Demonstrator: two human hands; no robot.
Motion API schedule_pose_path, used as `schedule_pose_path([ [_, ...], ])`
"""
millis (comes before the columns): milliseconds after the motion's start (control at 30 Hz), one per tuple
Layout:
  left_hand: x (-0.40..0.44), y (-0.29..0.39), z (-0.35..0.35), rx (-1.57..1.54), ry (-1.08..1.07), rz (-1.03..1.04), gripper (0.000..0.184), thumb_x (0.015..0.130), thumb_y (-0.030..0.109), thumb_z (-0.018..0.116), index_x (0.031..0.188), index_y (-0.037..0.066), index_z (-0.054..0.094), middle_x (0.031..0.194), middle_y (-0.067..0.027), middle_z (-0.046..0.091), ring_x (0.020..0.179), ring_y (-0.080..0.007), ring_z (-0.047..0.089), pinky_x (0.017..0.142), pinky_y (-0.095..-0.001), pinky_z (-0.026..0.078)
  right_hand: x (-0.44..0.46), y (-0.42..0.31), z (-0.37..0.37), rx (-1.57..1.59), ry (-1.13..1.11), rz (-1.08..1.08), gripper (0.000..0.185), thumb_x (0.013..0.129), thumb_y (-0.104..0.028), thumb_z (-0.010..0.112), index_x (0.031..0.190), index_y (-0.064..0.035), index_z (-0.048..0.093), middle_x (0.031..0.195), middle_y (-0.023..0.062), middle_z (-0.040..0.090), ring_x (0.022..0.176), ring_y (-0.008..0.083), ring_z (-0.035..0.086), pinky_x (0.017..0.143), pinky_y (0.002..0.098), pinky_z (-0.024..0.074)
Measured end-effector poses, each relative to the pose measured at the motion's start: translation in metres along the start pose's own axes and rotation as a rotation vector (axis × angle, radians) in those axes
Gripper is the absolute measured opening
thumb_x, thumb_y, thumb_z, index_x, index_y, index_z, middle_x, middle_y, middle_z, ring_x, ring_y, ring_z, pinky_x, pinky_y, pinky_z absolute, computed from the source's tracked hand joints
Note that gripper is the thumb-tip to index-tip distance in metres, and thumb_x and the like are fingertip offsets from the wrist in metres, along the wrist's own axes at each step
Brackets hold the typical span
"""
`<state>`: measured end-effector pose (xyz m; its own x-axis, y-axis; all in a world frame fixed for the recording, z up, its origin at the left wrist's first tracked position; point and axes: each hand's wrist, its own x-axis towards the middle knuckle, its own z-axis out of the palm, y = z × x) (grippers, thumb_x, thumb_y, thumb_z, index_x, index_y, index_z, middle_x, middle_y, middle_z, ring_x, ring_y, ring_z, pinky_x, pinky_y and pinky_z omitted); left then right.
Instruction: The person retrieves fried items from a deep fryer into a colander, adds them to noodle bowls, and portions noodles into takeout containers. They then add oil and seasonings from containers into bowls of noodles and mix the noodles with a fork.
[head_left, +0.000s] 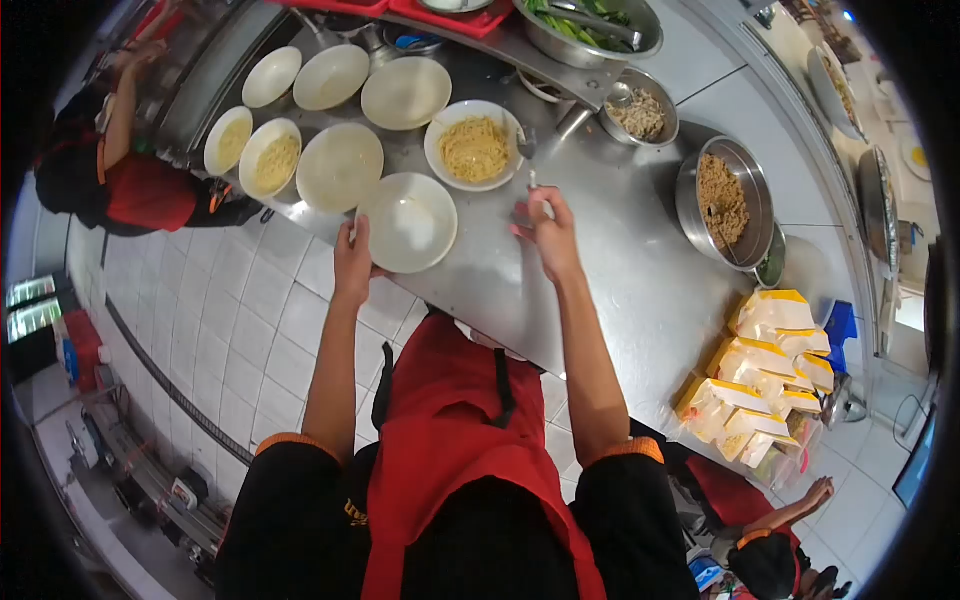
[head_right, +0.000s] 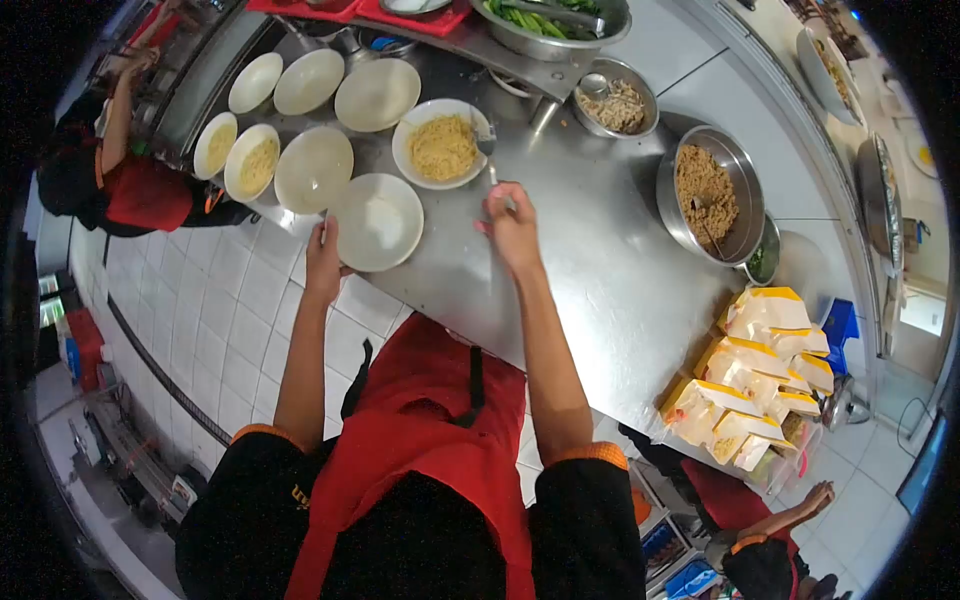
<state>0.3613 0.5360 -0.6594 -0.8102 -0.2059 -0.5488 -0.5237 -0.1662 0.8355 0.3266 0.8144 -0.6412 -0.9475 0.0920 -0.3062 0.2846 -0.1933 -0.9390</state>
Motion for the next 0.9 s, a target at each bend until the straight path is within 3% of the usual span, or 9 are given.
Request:
schedule_pose_path([
  [100, 0.006, 0.002, 0.000, 0.103, 0.028, -0.021, 0.056, 0.088, 0.049, 0.054, 0.119, 0.004, 0.044, 0.114, -0.0128, 0.050, 0.097, -0.0195, 0.057, 0.058, -0.0280, 0.051, 0.041, 0.011, 0.029, 0.029, 0.046, 0.101, 0.016, 0.096, -0.027, 0.047, 0.096, -0.0122, 0.051, 0.101, 0.0029, 0.052, 0.085, 0.0163, 0.056, 0.069, 0.0337, 0.0550],
  [167, -0.002, 0.004, 0.005, 0.096, 0.098, 0.036, 0.061, 0.086, 0.046, 0.057, 0.121, 0.000, 0.039, 0.115, -0.0169, 0.046, 0.098, -0.0242, 0.057, 0.058, -0.0319, 0.057, 0.050, 0.006, 0.042, 0.019, 0.063, 0.109, 0.018, 0.096, -0.030, 0.046, 0.094, -0.0126, 0.050, 0.094, 0.0007, 0.052, 0.082, 0.0135, 0.055, 0.065, 0.0323, 0.0552],
  [233, -0.024, 0.021, 0.016, 0.165, 0.154, 0.049, 0.058, 0.087, 0.038, 0.059, 0.124, 0.000, 0.038, 0.117, -0.0198, 0.044, 0.104, -0.0295, 0.052, 0.071, -0.0410, 0.054, 0.053, 0.002, 0.052, -0.001, 0.109, 0.060, 0.019, 0.096, -0.030, 0.046, 0.094, -0.0123, 0.050, 0.090, 0.0003, 0.053, 0.078, 0.0117, 0.054, 0.063, 0.0312, 0.0549],
  [300, -0.035, 0.038, 0.023, 0.892, 0.292, 0.967, 0.054, 0.086, 0.033, 0.059, 0.124, -0.001, 0.041, 0.116, -0.0216, 0.046, 0.108, -0.0363, 0.047, 0.088, -0.0507, 0.040, 0.057, 0.006, 0.051, -0.016, 0.119, 0.038, 0.018, 0.096, -0.031, 0.046, 0.094, -0.0129, 0.050, 0.089, -0.0001, 0.054, 0.076, 0.0106, 0.054, 0.062, 0.0297, 0.0541],
  [400, -0.008, 0.081, 0.057, 1.010, 0.125, 0.869, 0.051, 0.085, 0.034, 0.055, 0.119, -0.003, 0.047, 0.115, -0.0225, 0.049, 0.111, -0.0409, 0.041, 0.094, -0.0533, 0.027, 0.075, 0.021, 0.043, -0.043, 0.135, -0.032, 0.018, 0.096, -0.030, 0.048, 0.093, -0.0122, 0.051, 0.082, -0.0010, 0.055, 0.068, 0.0089, 0.052, 0.055, 0.0263, 0.0494],
  [567, 0.092, 0.088, 0.108, 1.213, -0.065, 0.461, 0.050, 0.089, 0.041, 0.046, 0.109, -0.004, 0.053, 0.107, -0.0220, 0.058, 0.113, -0.0391, 0.041, 0.092, -0.0542, 0.028, 0.082, 0.016, 0.038, -0.045, 0.161, -0.130, 0.019, 0.095, -0.030, 0.050, 0.092, -0.0113, 0.052, 0.079, -0.0018, 0.055, 0.058, 0.0078, 0.050, 0.048, 0.0233, 0.0423],
  [700, 0.084, 0.097, 0.116, 1.173, -0.102, 0.619, 0.042, 0.090, 0.036, 0.047, 0.105, -0.003, 0.053, 0.103, -0.0224, 0.061, 0.108, -0.0369, 0.047, 0.089, -0.0506, 0.033, 0.050, 0.004, 0.037, 0.040, 0.277, 0.005, 0.017, 0.097, -0.029, 0.044, 0.093, -0.0138, 0.051, 0.087, -0.0024, 0.055, 0.071, 0.0073, 0.053, 0.051, 0.0247, 0.0465],
  [800, 0.062, 0.098, 0.123, 0.677, -0.449, 0.662, 0.028, 0.093, 0.026, 0.049, 0.107, 0.002, 0.047, 0.093, -0.0201, 0.062, 0.076, -0.0308, 0.061, 0.071, -0.0382, 0.046, 0.003, -0.002, 0.032, 0.188, 0.379, -0.011, 0.016, 0.098, -0.028, 0.041, 0.094, -0.0144, 0.049, 0.093, -0.0008, 0.054, 0.077, 0.0092, 0.055, 0.053, 0.0266, 0.0507],
  [900, 0.017, 0.102, 0.140, 0.518, -0.714, 0.496, 0.029, 0.095, 0.029, 0.046, 0.109, 0.004, 0.046, 0.087, -0.0156, 0.062, 0.072, -0.0204, 0.060, 0.069, -0.0335, 0.047, -0.060, -0.019, 0.016, 0.354, 0.480, -0.043, 0.020, 0.097, -0.031, 0.044, 0.096, -0.0117, 0.048, 0.095, 0.0000, 0.055, 0.077, 0.0087, 0.056, 0.052, 0.0255, 0.0525],
])
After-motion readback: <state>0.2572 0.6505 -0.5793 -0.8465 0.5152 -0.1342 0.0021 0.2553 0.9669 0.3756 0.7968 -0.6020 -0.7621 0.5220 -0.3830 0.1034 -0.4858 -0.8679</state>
